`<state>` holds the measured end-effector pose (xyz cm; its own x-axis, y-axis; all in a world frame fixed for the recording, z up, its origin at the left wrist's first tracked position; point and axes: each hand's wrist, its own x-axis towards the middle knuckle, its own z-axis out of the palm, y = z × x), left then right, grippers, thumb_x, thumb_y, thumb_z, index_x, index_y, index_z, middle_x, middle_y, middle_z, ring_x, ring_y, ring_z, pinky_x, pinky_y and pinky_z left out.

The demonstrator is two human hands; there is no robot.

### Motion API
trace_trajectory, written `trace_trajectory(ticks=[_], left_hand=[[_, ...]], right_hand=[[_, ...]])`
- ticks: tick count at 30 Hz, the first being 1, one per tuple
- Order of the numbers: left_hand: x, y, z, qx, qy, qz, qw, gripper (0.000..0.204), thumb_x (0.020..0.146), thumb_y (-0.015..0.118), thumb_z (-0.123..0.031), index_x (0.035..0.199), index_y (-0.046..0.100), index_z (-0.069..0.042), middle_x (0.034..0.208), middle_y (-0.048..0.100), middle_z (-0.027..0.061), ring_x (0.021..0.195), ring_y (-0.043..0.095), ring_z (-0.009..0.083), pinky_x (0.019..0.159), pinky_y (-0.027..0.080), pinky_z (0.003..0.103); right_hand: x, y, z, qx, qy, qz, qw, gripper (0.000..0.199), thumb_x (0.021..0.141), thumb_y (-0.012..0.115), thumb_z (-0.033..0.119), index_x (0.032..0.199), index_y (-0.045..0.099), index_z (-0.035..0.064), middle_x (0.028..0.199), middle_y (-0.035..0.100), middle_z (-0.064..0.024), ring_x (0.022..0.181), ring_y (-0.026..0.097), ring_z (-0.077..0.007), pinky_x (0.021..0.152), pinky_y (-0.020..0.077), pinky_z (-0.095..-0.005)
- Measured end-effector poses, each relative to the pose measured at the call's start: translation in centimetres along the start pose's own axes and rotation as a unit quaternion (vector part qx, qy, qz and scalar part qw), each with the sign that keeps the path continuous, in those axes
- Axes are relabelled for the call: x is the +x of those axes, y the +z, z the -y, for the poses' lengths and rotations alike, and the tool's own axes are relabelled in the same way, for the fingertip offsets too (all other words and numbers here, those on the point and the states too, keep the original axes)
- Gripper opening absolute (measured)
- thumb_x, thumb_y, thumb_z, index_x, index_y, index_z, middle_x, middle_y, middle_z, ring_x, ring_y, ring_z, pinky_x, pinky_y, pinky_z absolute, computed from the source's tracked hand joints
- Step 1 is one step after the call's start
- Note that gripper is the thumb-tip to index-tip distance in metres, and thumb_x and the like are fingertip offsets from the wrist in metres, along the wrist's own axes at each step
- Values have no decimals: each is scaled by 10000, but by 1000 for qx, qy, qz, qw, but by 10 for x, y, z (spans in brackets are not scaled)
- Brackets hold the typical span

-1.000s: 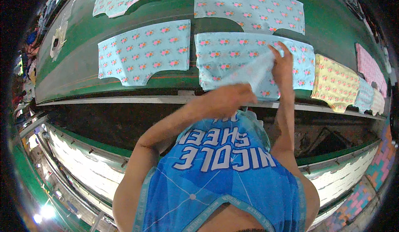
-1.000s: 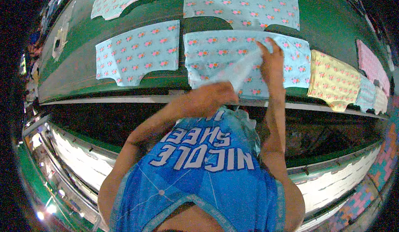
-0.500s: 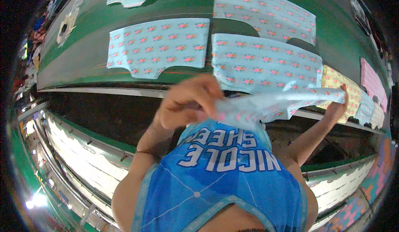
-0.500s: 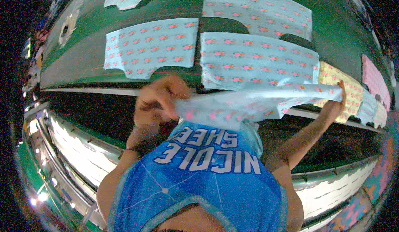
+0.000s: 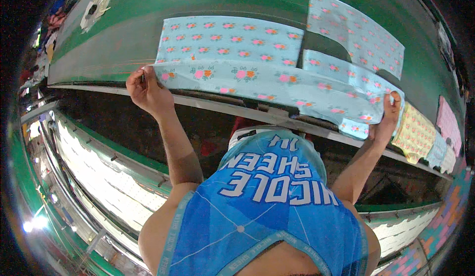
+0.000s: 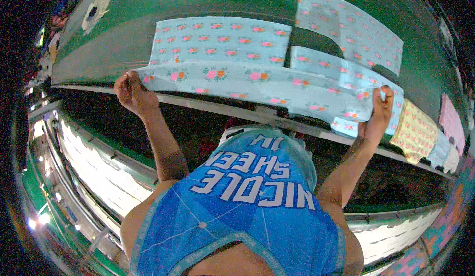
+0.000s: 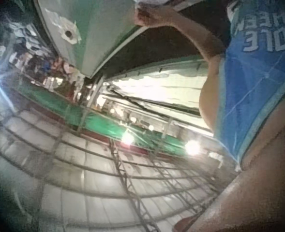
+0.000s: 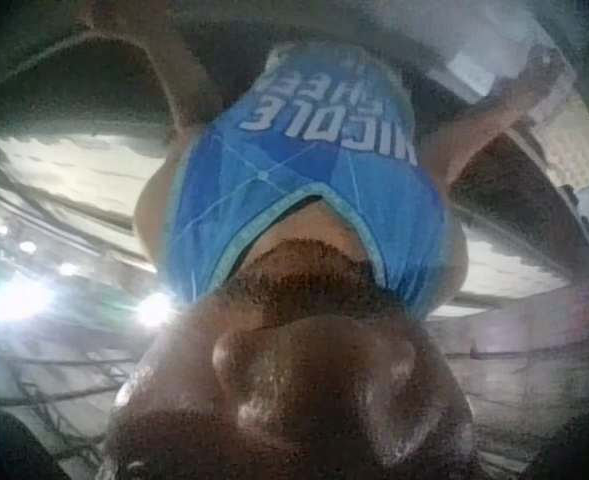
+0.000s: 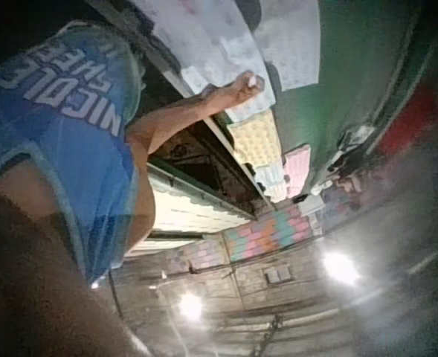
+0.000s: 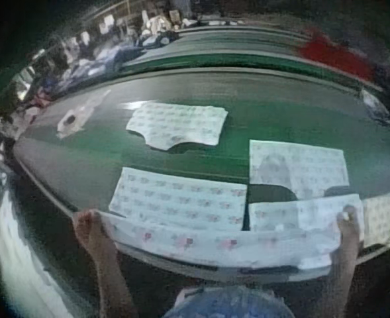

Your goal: The person repeatedly folds small patterned fabric pieces on a green work surface. They pick up each piece, smooth it, fold it in half, and place it back down, repeating the same motion across multiple items.

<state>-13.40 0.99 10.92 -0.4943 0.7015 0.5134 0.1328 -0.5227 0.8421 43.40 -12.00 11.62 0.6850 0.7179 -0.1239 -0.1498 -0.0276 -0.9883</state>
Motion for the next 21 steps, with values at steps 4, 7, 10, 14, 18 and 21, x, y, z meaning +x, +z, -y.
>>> trace_trajectory(ticks=[4,7,10,14,18,21], left_hand=[[43,-64,24,188,26,-26,981,164,957,785,-15,1089,688,-13,1039,726,74,951,687,148,866,571,283],[86,-86,53,228,37,-16,973,172,951,804,-41,1091,710,-7,1024,742,74,935,694,143,863,570,280],[125,-89,98,179,34,16,983,158,959,803,-62,1089,722,-24,991,749,53,902,691,128,813,570,276],[155,-87,183,189,11,109,976,116,956,804,-81,1050,745,-45,958,757,45,851,692,129,752,570,289],[167,-74,270,258,109,165,946,70,942,798,-92,992,770,-53,930,757,75,791,708,182,707,571,313],[165,-55,298,346,106,185,914,66,936,788,-97,992,782,-63,937,749,104,805,726,241,715,579,341]], right_hand=[[-33,58,-39,86,-30,136,987,104,1002,625,-10,1014,666,85,1138,678,-77,822,569,-80,589,446,-230],[-22,69,-72,32,-31,202,978,163,1018,587,-25,957,714,55,1084,704,-38,739,507,-51,577,369,-207],[-19,111,-78,-49,58,206,976,198,1020,591,-22,1122,748,42,1127,728,-39,895,568,-60,809,442,-215],[-23,171,-87,-186,36,251,949,414,982,640,-38,1381,694,62,1327,707,-40,1039,609,-95,947,483,-245],[-15,217,-105,-281,-37,289,915,714,909,709,-36,1570,503,139,1600,498,-48,1395,524,-224,1162,445,-373],[-4,222,-132,-308,14,312,899,860,887,733,-47,1639,368,153,1677,384,-114,1551,361,-286,1260,349,-442]])
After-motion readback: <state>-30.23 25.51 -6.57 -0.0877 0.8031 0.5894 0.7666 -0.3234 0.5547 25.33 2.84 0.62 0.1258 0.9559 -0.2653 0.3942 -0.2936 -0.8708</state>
